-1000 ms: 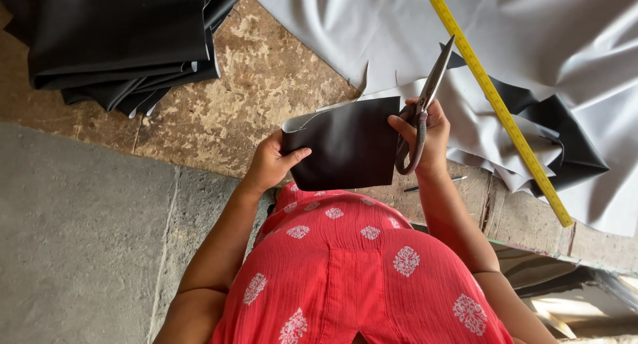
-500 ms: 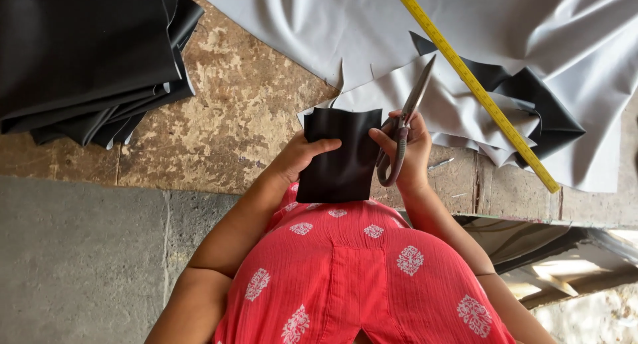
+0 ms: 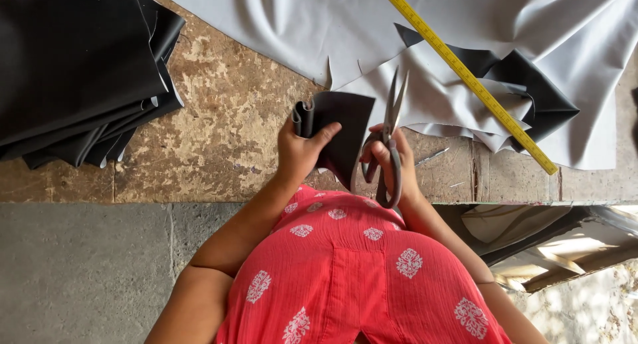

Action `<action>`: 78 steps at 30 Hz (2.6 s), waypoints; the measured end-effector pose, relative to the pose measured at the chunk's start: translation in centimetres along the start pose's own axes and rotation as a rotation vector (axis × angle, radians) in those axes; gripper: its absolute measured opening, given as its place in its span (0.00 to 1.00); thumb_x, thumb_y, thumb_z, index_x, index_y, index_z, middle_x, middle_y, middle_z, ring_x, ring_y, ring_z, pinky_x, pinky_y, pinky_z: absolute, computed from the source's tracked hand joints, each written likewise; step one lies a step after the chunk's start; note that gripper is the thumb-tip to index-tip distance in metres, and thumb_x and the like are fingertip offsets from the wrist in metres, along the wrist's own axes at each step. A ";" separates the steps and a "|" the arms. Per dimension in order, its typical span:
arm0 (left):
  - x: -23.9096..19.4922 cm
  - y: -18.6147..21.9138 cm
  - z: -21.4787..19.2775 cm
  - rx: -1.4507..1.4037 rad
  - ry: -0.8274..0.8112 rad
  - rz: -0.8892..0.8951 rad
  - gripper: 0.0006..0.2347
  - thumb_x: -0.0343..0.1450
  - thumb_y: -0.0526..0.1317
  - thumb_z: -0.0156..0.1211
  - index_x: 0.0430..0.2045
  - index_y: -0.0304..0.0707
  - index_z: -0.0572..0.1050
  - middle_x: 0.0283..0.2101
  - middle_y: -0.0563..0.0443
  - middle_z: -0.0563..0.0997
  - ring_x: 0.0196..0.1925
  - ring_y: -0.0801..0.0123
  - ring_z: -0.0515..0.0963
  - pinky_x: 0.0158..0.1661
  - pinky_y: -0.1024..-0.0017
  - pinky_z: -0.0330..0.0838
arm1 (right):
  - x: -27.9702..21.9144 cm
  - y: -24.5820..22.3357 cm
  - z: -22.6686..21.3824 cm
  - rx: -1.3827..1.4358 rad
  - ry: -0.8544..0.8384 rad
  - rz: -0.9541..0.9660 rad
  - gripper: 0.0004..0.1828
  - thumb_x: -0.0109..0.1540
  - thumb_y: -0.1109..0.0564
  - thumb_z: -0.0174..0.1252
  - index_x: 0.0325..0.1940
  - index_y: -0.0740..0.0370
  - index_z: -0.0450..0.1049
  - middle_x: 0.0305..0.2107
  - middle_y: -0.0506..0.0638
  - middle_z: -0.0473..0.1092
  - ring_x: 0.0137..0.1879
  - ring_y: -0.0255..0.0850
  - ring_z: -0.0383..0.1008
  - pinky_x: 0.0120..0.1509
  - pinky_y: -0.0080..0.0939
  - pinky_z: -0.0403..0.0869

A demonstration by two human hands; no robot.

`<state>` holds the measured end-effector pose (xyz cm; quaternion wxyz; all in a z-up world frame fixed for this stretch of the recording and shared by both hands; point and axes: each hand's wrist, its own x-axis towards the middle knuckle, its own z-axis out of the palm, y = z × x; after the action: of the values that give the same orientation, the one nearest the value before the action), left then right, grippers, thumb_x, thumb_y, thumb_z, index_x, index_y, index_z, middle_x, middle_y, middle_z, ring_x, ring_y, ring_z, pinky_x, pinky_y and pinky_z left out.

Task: Measuring and cutting fabric pieces for furniture reupholstery using a ruler and scissors

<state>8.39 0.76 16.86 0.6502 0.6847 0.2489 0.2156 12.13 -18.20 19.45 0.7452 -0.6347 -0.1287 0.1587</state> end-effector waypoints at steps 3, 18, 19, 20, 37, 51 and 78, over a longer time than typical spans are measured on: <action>0.8 -0.7 -0.7 -0.017 0.150 0.163 0.17 0.61 0.42 0.83 0.37 0.39 0.79 0.31 0.49 0.84 0.37 0.72 0.80 0.41 0.67 0.75 | -1.0 1.5 -0.1 -0.044 -0.076 0.099 0.29 0.65 0.44 0.60 0.60 0.69 0.67 0.28 0.62 0.71 0.30 0.46 0.76 0.26 0.43 0.78; 0.8 1.1 -1.0 0.013 0.067 0.423 0.14 0.64 0.38 0.79 0.39 0.38 0.80 0.29 0.43 0.85 0.35 0.56 0.87 0.34 0.66 0.80 | -0.6 3.7 -0.3 -0.067 -0.130 0.112 0.24 0.65 0.44 0.60 0.54 0.66 0.67 0.12 0.59 0.66 0.13 0.44 0.69 0.16 0.38 0.70; 1.0 1.3 -1.1 0.013 0.070 0.424 0.14 0.64 0.38 0.79 0.39 0.38 0.80 0.29 0.43 0.85 0.35 0.56 0.87 0.34 0.66 0.80 | -0.5 4.2 -0.5 -0.068 -0.133 0.111 0.24 0.65 0.44 0.60 0.54 0.66 0.67 0.12 0.59 0.66 0.13 0.44 0.69 0.16 0.38 0.70; 1.2 1.5 -1.3 0.008 0.064 0.438 0.12 0.65 0.38 0.78 0.37 0.36 0.80 0.27 0.42 0.84 0.33 0.55 0.87 0.32 0.66 0.79 | -0.5 4.7 -0.7 -0.051 -0.156 0.099 0.24 0.65 0.44 0.60 0.54 0.66 0.67 0.12 0.59 0.66 0.12 0.44 0.68 0.15 0.38 0.69; 2.9 3.9 -4.1 0.074 -0.028 0.480 0.11 0.64 0.38 0.79 0.33 0.39 0.81 0.24 0.44 0.83 0.28 0.50 0.85 0.26 0.64 0.77 | -0.4 4.3 -0.6 -0.016 -0.249 0.027 0.21 0.65 0.47 0.60 0.46 0.70 0.69 0.11 0.55 0.63 0.09 0.38 0.63 0.11 0.34 0.63; 3.3 8.4 -6.8 0.313 -0.360 0.594 0.14 0.67 0.37 0.75 0.43 0.38 0.78 0.30 0.37 0.84 0.35 0.43 0.85 0.36 0.55 0.80 | 1.3 0.2 -0.5 -0.268 -0.318 0.033 0.28 0.60 0.42 0.67 0.50 0.67 0.71 0.15 0.53 0.65 0.15 0.37 0.65 0.19 0.33 0.65; 3.9 9.1 -9.2 0.448 -0.642 0.503 0.21 0.65 0.41 0.77 0.48 0.32 0.77 0.38 0.29 0.84 0.40 0.37 0.85 0.39 0.49 0.80 | 0.5 0.0 0.0 -0.379 -0.295 -0.049 0.18 0.61 0.44 0.67 0.40 0.62 0.76 0.11 0.47 0.65 0.16 0.34 0.68 0.25 0.31 0.67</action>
<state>6.28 10.12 26.36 0.4579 0.8795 -0.0980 0.0846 12.60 -18.01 19.42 0.5896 -0.7299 -0.2787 0.2047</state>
